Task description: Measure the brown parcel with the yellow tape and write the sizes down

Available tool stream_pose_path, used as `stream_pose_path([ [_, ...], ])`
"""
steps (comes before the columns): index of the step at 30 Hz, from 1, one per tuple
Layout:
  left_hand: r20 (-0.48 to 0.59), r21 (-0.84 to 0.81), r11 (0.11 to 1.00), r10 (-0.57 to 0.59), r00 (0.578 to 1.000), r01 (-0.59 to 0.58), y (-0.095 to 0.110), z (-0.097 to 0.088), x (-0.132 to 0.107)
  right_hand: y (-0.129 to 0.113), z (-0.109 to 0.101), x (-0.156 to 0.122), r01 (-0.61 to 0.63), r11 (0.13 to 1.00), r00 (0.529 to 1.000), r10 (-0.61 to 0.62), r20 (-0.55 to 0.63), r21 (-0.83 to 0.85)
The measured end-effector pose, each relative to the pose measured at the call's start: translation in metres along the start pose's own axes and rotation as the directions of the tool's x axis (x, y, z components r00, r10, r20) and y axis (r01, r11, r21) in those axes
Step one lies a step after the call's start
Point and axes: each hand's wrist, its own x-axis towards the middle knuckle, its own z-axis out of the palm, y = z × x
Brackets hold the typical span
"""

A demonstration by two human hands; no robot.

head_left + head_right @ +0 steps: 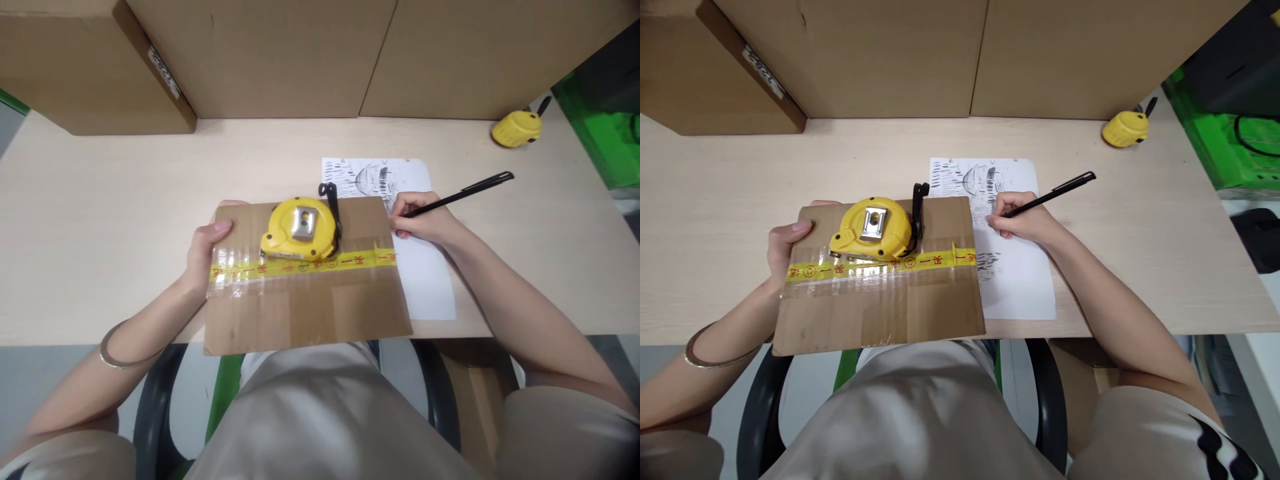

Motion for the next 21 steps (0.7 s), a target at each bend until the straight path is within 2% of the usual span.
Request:
stream_pose_path([
  [7, 0.065, 0.006, 1.0, 0.003, 0.998, -0.004, -0.0009, -0.0012, 0.0004, -0.0017, 0.0002, -0.0016, -0.011, 1.0, 1.0, 0.011, -0.008, -0.004],
  [21, -0.021, 0.02, 0.998, -0.054, 0.998, 0.054, 0.0052, 0.0056, -0.0025, 0.0039, -0.0012, -0.0001, -0.01, 1.0, 1.0, 0.01, -0.02, -0.015],
])
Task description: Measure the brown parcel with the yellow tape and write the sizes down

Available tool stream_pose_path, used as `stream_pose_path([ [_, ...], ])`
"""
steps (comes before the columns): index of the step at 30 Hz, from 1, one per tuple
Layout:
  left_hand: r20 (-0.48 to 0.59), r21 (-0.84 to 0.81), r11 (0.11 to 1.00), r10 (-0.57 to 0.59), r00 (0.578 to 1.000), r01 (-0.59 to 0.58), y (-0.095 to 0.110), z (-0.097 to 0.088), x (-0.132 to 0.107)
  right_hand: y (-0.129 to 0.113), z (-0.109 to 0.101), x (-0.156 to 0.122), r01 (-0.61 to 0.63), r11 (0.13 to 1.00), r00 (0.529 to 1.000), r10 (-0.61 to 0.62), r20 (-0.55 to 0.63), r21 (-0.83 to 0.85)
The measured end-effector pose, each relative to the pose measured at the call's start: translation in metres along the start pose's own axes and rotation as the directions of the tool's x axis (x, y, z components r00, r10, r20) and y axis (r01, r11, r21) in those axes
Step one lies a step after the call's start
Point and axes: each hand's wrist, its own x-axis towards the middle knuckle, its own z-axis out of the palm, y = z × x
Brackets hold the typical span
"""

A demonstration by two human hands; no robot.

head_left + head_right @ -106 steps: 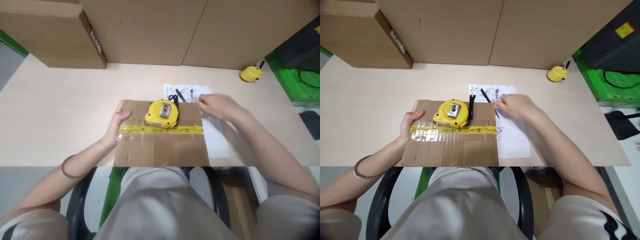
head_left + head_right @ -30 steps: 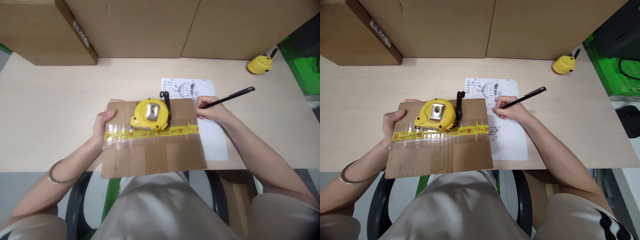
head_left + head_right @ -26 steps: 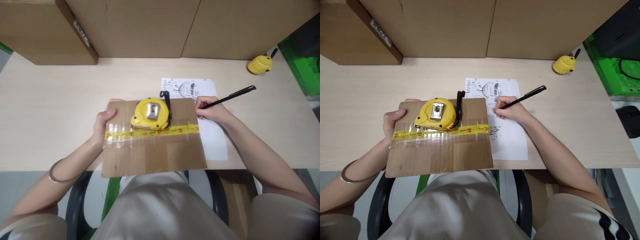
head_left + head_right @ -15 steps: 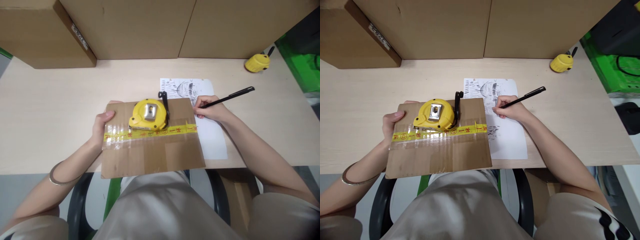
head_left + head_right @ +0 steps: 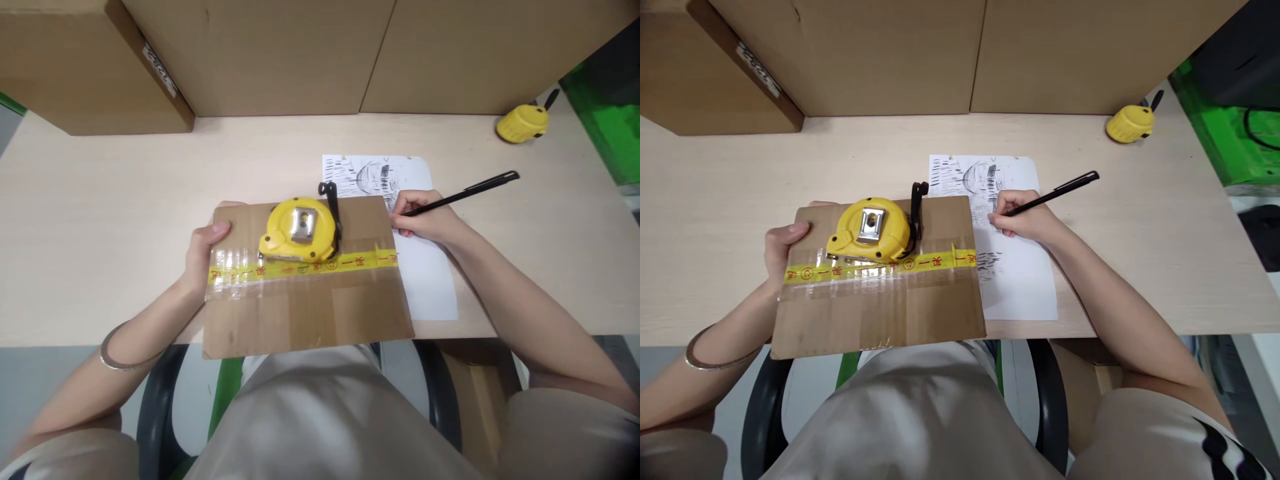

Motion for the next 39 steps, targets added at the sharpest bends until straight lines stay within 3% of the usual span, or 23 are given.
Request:
stream_pose_path([
  [8, -0.048, 0.014, 1.0, -0.005, 0.999, 0.005, -0.001, -0.003, 0.0, -0.002, 0.0, 0.0, -0.011, 1.0, 1.0, 0.012, 0.018, -0.009],
  [13, 0.018, 0.012, 1.0, 0.007, 1.0, -0.008, -0.002, -0.004, 0.001, -0.002, 0.001, 0.0, -0.009, 1.0, 1.0, 0.009, -0.001, -0.012],
  [21, 0.032, 0.006, 0.999, 0.04, 0.999, -0.04, -0.002, -0.002, 0.0, -0.009, -0.007, -0.001, -0.062, 0.998, 0.996, 0.063, 0.055, -0.02],
  [24, 0.02, 0.06, 0.993, 0.098, 0.995, -0.099, 0.0, -0.003, -0.001, -0.013, -0.013, -0.001, -0.127, 0.962, 0.99, 0.136, 0.023, -0.24],
  [26, 0.023, 0.11, 0.982, 0.15, 0.988, -0.152, 0.002, -0.004, -0.002, -0.018, -0.013, -0.001, -0.159, 0.866, 0.987, 0.157, -0.044, -0.475],
  [28, 0.013, 0.161, 0.966, 0.204, 0.979, -0.203, 0.004, -0.005, -0.004, -0.027, -0.012, 0.0, -0.167, 0.748, 0.985, 0.104, -0.135, -0.643],
  [31, 0.002, 0.207, 0.921, 0.337, 0.942, -0.33, 0.007, -0.005, -0.011, -0.051, -0.005, -0.002, -0.181, 0.665, 0.959, -0.044, -0.28, -0.724],
  [32, 0.02, 0.203, 0.905, 0.378, 0.925, -0.374, 0.008, -0.005, -0.014, -0.061, -0.002, -0.004, -0.143, 0.678, 0.946, -0.122, -0.301, -0.721],
  [34, 0.068, 0.181, 0.886, 0.422, 0.904, -0.427, 0.009, -0.004, -0.02, -0.082, 0.008, -0.011, 0.062, 0.734, 0.922, -0.302, -0.244, -0.677],
  [37, 0.081, 0.162, 0.913, 0.366, 0.927, -0.375, 0.009, -0.001, -0.027, -0.107, 0.03, -0.02, 0.459, 0.69, 0.833, -0.554, 0.001, -0.56],
  [39, 0.076, 0.129, 0.942, 0.301, 0.95, -0.309, 0.007, 0.0, -0.028, -0.116, 0.047, -0.023, 0.557, 0.65, 0.808, -0.569, 0.155, -0.518],
])
